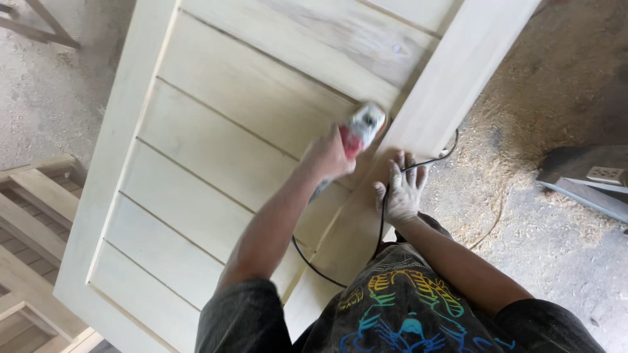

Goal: The person uses an angle grinder with a sanding disc to smooth the surface of a wooden door. They move the tool along the edges and panels of the door, generating sawdust as they work.

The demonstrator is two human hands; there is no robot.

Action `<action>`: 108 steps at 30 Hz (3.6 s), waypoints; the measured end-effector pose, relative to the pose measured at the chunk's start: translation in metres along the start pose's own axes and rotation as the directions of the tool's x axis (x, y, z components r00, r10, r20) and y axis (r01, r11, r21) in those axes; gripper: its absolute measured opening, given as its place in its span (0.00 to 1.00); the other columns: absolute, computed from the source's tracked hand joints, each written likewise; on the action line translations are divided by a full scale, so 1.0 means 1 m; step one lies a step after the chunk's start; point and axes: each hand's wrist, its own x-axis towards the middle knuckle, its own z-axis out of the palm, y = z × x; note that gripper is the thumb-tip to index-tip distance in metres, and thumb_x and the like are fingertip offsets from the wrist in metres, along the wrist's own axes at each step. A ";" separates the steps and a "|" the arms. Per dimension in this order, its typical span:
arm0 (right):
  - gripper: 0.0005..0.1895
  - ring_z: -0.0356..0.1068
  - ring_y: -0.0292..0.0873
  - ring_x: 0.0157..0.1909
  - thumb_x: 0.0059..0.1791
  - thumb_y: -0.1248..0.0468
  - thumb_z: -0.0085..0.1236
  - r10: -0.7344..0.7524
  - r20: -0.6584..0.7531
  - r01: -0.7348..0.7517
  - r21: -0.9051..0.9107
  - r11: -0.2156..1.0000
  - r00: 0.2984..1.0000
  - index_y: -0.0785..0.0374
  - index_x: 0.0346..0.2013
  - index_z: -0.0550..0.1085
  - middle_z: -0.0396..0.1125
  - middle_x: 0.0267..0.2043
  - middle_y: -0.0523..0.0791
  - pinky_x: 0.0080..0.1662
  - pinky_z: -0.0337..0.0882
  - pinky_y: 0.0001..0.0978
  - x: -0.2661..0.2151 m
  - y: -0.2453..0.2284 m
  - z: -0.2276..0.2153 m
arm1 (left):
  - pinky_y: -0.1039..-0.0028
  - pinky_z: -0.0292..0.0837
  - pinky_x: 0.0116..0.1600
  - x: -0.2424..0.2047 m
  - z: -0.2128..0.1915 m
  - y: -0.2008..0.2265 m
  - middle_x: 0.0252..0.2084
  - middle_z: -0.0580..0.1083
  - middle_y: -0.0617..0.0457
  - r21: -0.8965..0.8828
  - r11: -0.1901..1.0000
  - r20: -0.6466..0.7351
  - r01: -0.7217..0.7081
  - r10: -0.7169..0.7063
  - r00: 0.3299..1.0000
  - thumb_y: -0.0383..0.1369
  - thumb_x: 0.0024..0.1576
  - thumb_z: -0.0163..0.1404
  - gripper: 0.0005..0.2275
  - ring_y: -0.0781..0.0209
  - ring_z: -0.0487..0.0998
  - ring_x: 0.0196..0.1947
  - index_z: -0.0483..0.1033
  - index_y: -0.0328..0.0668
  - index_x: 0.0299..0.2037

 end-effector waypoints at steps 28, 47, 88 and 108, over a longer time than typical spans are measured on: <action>0.37 0.36 0.67 0.82 0.60 0.41 0.33 -0.129 0.146 0.155 -0.179 0.972 0.981 0.71 0.69 0.59 0.51 0.77 0.61 0.73 0.28 0.71 0.035 -0.053 0.014 | 0.68 0.80 0.40 0.017 -0.209 -0.272 0.44 0.78 0.40 -0.568 0.763 -0.302 0.310 -0.543 0.784 0.30 0.40 0.67 0.34 0.55 0.84 0.37 0.62 0.27 0.56; 0.32 0.40 0.69 0.81 0.60 0.43 0.37 -0.194 0.073 0.202 -0.144 0.969 0.978 0.68 0.66 0.61 0.55 0.75 0.60 0.73 0.32 0.73 0.033 -0.055 0.011 | 0.59 0.76 0.55 -0.062 -0.112 -0.203 0.47 0.76 0.30 -0.348 0.879 -0.199 0.325 -0.408 0.891 0.37 0.45 0.66 0.37 0.37 0.80 0.48 0.55 0.26 0.58; 0.36 0.40 0.65 0.81 0.60 0.42 0.33 -0.120 0.113 0.135 -0.128 0.983 0.986 0.71 0.67 0.61 0.53 0.75 0.59 0.73 0.32 0.70 0.038 -0.056 0.008 | 0.58 0.77 0.55 0.003 -0.099 -0.166 0.51 0.75 0.31 -0.414 0.884 -0.211 0.216 -0.324 0.922 0.35 0.42 0.64 0.38 0.37 0.80 0.51 0.56 0.30 0.61; 0.37 0.51 0.64 0.79 0.61 0.37 0.27 -0.255 -0.067 0.259 0.061 0.964 0.965 0.64 0.66 0.62 0.59 0.74 0.58 0.75 0.43 0.64 0.037 -0.038 0.011 | 0.54 0.74 0.56 -0.131 -0.043 -0.153 0.47 0.77 0.32 -0.275 0.924 -0.189 0.265 -0.322 0.928 0.39 0.46 0.61 0.32 0.34 0.79 0.50 0.60 0.33 0.58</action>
